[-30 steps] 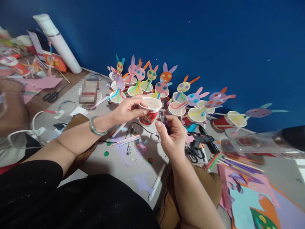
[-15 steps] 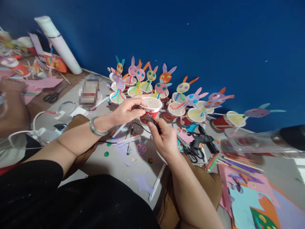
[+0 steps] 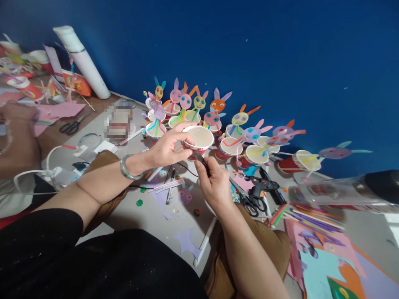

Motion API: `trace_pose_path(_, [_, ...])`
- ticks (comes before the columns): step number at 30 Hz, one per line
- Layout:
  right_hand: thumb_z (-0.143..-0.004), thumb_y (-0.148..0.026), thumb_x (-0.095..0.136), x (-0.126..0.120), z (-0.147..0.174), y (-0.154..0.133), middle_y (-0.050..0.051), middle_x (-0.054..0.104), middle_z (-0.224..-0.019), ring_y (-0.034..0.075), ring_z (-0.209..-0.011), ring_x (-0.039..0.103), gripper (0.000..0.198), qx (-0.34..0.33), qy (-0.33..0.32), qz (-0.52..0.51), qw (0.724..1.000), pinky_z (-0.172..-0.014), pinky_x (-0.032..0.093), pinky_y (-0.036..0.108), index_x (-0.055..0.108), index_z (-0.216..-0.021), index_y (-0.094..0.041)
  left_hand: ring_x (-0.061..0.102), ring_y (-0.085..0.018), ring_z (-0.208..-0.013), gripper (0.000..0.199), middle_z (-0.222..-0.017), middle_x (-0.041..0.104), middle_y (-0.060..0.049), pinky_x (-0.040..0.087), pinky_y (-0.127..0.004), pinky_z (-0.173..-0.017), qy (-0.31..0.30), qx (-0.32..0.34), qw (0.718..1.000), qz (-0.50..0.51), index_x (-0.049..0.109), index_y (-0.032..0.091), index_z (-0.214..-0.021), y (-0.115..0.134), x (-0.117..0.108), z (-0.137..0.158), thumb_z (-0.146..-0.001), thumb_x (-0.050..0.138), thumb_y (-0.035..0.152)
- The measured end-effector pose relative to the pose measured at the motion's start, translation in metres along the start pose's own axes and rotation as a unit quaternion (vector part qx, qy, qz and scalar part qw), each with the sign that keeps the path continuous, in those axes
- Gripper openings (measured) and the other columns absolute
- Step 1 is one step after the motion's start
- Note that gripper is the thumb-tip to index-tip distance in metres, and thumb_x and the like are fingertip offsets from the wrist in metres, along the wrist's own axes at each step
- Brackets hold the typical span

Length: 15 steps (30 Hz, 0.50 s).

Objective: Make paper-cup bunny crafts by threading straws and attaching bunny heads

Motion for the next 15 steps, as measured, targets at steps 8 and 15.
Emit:
trace_pose_path(8, [-0.086, -0.041, 0.079, -0.016, 0.004, -0.003, -0.008, 0.042, -0.056, 0.008, -0.048, 0.035, 0.037, -0.031, 0.099, -0.04, 0.994, -0.047, 0.03, 0.024, 0.049, -0.074, -0.023, 0.062, -0.032, -0.13, 0.068, -0.141, 0.062, -0.017, 0.056, -0.047, -0.109, 0.043, 0.005, 0.998, 0.051, 0.05, 0.019, -0.137, -0.002, -0.005, 0.0, -0.077, 0.082, 0.03])
trace_pose_path(15, [-0.063, -0.042, 0.098, -0.047, 0.008, 0.006, 0.01, 0.074, -0.11, 0.011, -0.056, 0.054, 0.056, -0.025, 0.192, -0.163, 0.967, -0.043, 0.036, 0.026, 0.065, -0.103, -0.022, 0.053, -0.036, -0.146, 0.083, -0.156, 0.051, -0.012, 0.052, -0.051, -0.118, -0.016, 0.034, 0.994, 0.107, 0.044, 0.028, -0.15, 0.015, 0.006, 0.004, -0.079, 0.083, 0.039])
Point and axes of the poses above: each hand's wrist, its own z-axis away from the middle knuckle, its own x-axis out of the palm, y = z × x, the point moved 10 cm from there along -z, towards the middle knuckle
